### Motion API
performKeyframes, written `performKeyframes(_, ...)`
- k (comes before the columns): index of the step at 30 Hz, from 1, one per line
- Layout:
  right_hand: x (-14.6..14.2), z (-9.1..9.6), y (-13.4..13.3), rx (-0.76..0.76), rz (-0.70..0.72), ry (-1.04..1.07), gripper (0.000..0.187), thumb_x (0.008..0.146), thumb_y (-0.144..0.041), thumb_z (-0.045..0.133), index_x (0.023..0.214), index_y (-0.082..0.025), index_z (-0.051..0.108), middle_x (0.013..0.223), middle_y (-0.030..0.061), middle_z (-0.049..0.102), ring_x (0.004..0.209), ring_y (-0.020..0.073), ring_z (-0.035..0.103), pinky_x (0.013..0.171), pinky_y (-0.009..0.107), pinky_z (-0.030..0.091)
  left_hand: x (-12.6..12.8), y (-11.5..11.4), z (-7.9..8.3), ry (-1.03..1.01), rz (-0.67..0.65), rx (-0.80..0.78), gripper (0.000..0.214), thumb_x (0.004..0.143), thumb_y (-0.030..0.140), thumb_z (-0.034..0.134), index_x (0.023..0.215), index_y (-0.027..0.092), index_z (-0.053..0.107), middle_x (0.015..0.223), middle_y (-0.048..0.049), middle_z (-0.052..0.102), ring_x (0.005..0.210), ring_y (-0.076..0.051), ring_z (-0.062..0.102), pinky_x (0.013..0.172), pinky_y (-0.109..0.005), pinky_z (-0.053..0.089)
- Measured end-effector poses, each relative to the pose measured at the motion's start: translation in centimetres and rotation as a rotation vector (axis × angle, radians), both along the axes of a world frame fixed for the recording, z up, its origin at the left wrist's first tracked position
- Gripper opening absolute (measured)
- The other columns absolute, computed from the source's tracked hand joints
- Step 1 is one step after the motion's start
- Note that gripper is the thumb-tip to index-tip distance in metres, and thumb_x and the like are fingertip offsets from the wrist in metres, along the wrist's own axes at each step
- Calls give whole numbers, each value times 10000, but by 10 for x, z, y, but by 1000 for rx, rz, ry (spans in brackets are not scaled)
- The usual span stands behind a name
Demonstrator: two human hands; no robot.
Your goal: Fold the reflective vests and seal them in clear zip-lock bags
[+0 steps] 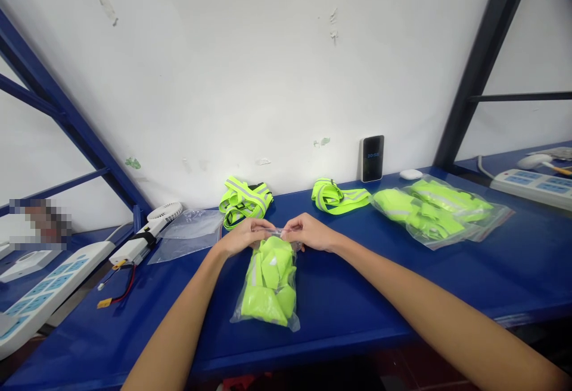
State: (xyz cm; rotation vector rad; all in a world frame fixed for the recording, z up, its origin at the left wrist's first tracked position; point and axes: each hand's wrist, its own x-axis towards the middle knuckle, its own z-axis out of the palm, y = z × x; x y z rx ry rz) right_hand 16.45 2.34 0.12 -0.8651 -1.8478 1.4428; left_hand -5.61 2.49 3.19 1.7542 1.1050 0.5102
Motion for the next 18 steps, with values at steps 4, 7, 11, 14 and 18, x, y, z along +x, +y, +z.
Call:
performKeyframes(4, -1, -1, -4, 141, 54, -90, 247, 756, -353, 650, 776, -111, 690, 570, -14, 554, 515, 84, 453, 482, 199, 370, -2, -5, 6, 140, -70, -106, 391, 736, 474, 670, 924, 133, 696, 619, 20, 485, 560, -105, 457, 527, -217, 389)
performKeyframes(7, -2, 2, -6, 213, 35, -124, 226, 756, -328, 644, 783, -110, 694, 602, -11, 565, 555, 90, 455, 515, 202, 369, 1, -5, 6, 140, -98, -61, 405, 760, 518, 641, 847, 125, 691, 594, 24, 464, 552, -104, 444, 515, -217, 379)
performKeyframes(11, -1, 1, -6, 250, -4, -142, 248, 772, -352, 630, 816, -119, 705, 613, -6, 579, 546, 99, 472, 515, 214, 379, 7, -7, 5, 87, -93, 70, 368, 783, 489, 636, 831, 128, 690, 612, 24, 484, 558, -86, 390, 500, -204, 298)
performKeyframes(14, 1, -3, -2, 211, -9, -107, 273, 795, -380, 612, 855, -129, 702, 605, -1, 590, 521, 115, 519, 504, 228, 405, 10, -7, 3, 69, -59, 129, 348, 779, 464, 645, 770, 118, 679, 577, 30, 474, 536, -78, 354, 499, -212, 265)
performKeyframes(18, 3, -8, 3, 147, 15, -20, 264, 801, -379, 614, 816, -127, 693, 588, 10, 610, 540, 138, 574, 537, 246, 456, 8, -3, -4, 33, -17, 127, 357, 772, 461, 647, 763, 107, 681, 583, 21, 500, 537, -83, 372, 507, -219, 268)
